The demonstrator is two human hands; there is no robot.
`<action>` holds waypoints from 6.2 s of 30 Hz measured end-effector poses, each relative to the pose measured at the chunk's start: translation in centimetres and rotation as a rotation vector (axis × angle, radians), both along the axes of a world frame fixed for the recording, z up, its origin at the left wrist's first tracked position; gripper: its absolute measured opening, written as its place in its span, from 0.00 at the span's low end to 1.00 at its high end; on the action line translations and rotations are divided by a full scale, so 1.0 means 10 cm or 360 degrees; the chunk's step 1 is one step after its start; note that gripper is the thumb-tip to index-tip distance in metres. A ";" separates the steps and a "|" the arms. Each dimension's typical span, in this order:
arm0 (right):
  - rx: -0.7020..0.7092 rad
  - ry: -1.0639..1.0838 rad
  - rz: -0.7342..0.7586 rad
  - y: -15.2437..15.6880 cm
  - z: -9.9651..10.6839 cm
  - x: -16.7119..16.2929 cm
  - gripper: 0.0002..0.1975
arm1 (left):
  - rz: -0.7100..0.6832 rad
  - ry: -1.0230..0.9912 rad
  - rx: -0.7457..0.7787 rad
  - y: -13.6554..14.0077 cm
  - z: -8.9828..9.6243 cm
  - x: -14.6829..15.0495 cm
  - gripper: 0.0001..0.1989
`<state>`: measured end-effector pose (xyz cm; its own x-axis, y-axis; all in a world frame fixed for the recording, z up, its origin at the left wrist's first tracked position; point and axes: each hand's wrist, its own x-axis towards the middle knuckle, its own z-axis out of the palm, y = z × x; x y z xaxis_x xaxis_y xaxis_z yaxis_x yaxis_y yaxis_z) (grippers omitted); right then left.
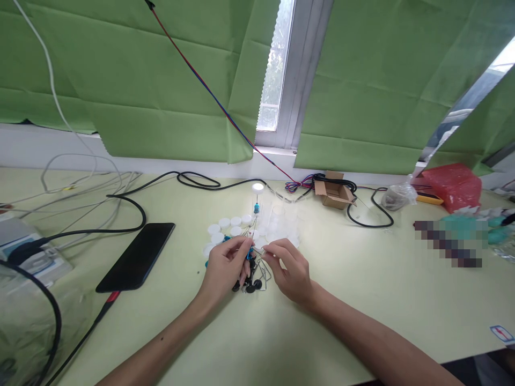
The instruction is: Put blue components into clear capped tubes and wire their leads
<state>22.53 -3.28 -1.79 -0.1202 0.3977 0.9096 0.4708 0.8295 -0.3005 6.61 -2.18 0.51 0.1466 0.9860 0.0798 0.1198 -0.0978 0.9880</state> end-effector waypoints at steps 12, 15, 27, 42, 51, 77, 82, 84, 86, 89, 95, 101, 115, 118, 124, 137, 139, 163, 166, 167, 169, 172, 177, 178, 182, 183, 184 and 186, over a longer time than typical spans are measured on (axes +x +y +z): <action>-0.0004 0.0017 -0.0033 0.01 -0.01 0.00 0.03 | 0.0023 -0.0023 0.0016 0.00 0.01 -0.01 0.13; -0.0010 0.0018 -0.0029 0.01 -0.01 0.00 0.03 | 0.0028 -0.0027 0.0010 -0.01 0.02 0.00 0.13; -0.0022 -0.0017 -0.0077 0.01 -0.03 -0.01 0.07 | 0.0054 -0.0001 0.0036 -0.01 0.04 0.00 0.14; -0.0055 -0.0106 -0.0067 0.01 -0.03 0.00 0.08 | 0.0094 0.0047 0.0041 0.01 0.01 -0.01 0.14; -0.0031 -0.0362 -0.0095 0.02 0.00 0.03 0.08 | 0.0167 -0.0006 0.0050 0.01 0.01 -0.03 0.13; -0.0165 -0.0047 -0.0151 0.04 -0.01 0.04 0.09 | -0.0055 -0.0326 0.0157 0.06 0.00 -0.04 0.20; -0.0133 -0.0056 -0.0175 0.05 -0.02 0.04 0.09 | -0.0124 -0.0352 0.0113 0.07 0.02 -0.04 0.20; -0.0128 -0.0068 -0.0177 0.05 -0.03 0.04 0.08 | -0.0115 -0.0359 0.0085 0.07 0.04 -0.05 0.19; -0.0128 -0.0081 -0.0173 0.05 -0.04 0.05 0.08 | -0.0100 -0.0356 0.0050 0.07 0.04 -0.06 0.17; -0.0133 -0.0097 -0.0160 0.05 -0.05 0.05 0.08 | -0.0056 -0.0341 0.0005 0.07 0.02 -0.06 0.15; -0.0126 -0.0121 -0.0149 0.05 -0.06 0.05 0.08 | -0.0038 -0.0376 0.0033 0.07 0.04 -0.05 0.12; -0.0152 -0.0121 -0.0151 0.05 -0.05 0.05 0.08 | -0.0008 -0.0380 0.0016 0.05 0.08 -0.04 0.12; -0.0176 -0.0122 -0.0142 0.03 -0.06 0.02 0.09 | 0.0023 -0.0282 0.0072 0.04 0.05 -0.04 0.10; -0.0197 -0.0092 -0.0119 0.02 -0.06 0.02 0.09 | 0.0025 -0.0266 0.0082 0.04 0.03 -0.04 0.10; -0.0304 0.0015 -0.0013 0.00 -0.06 -0.01 0.10 | 0.0024 -0.0223 0.0107 0.02 0.05 -0.04 0.10; -0.1360 0.0790 0.0494 -0.08 -0.01 -0.15 0.15 | 0.0172 0.0006 0.0317 0.01 -0.02 -0.04 0.10; -0.1432 0.0865 0.0544 -0.08 0.00 -0.15 0.17 | 0.0181 0.0042 0.0354 0.00 -0.03 -0.05 0.10; -0.1371 0.1097 0.0830 -0.04 0.04 -0.15 0.13 | 0.0087 -0.0275 -0.0045 0.07 0.02 -0.02 0.12; -0.1306 0.1022 0.0879 -0.04 0.05 -0.15 0.12 | 0.0079 -0.0307 -0.0067 0.08 0.03 -0.02 0.13; -0.1284 0.0995 0.0886 -0.04 0.05 -0.14 0.12 | 0.0078 -0.0315 -0.0068 0.09 0.04 -0.03 0.13; -0.1241 0.0937 0.0892 -0.04 0.05 -0.14 0.11 | 0.0070 -0.0328 -0.0068 0.09 0.04 -0.03 0.12; -0.1189 0.0857 0.0863 -0.04 0.01 -0.12 0.09 | 0.0040 -0.0331 -0.0057 0.09 0.03 -0.04 0.12; -0.0973 0.0655 0.0648 -0.01 -0.03 -0.06 0.06 | 0.0046 -0.0325 -0.0040 0.09 0.00 -0.06 0.12; -0.0887 0.0579 0.0575 0.00 -0.03 -0.05 0.06 | 0.0055 -0.0322 -0.0037 0.09 0.00 -0.06 0.12; -0.0513 0.0279 0.0320 0.03 -0.02 -0.01 0.08 | 0.0073 -0.0303 -0.0024 0.09 0.01 -0.05 0.12; -0.0444 0.0238 0.0289 0.04 -0.02 0.00 0.08 | 0.0073 -0.0293 -0.0021 0.09 0.01 -0.04 0.12; -0.0394 0.0214 0.0270 0.04 -0.02 0.01 0.08 | 0.0072 -0.0281 -0.0018 0.09 0.01 -0.04 0.12; -0.0340 0.0197 0.0254 0.05 -0.03 0.01 0.09 | 0.0071 -0.0256 -0.0014 0.08 0.02 -0.03 0.12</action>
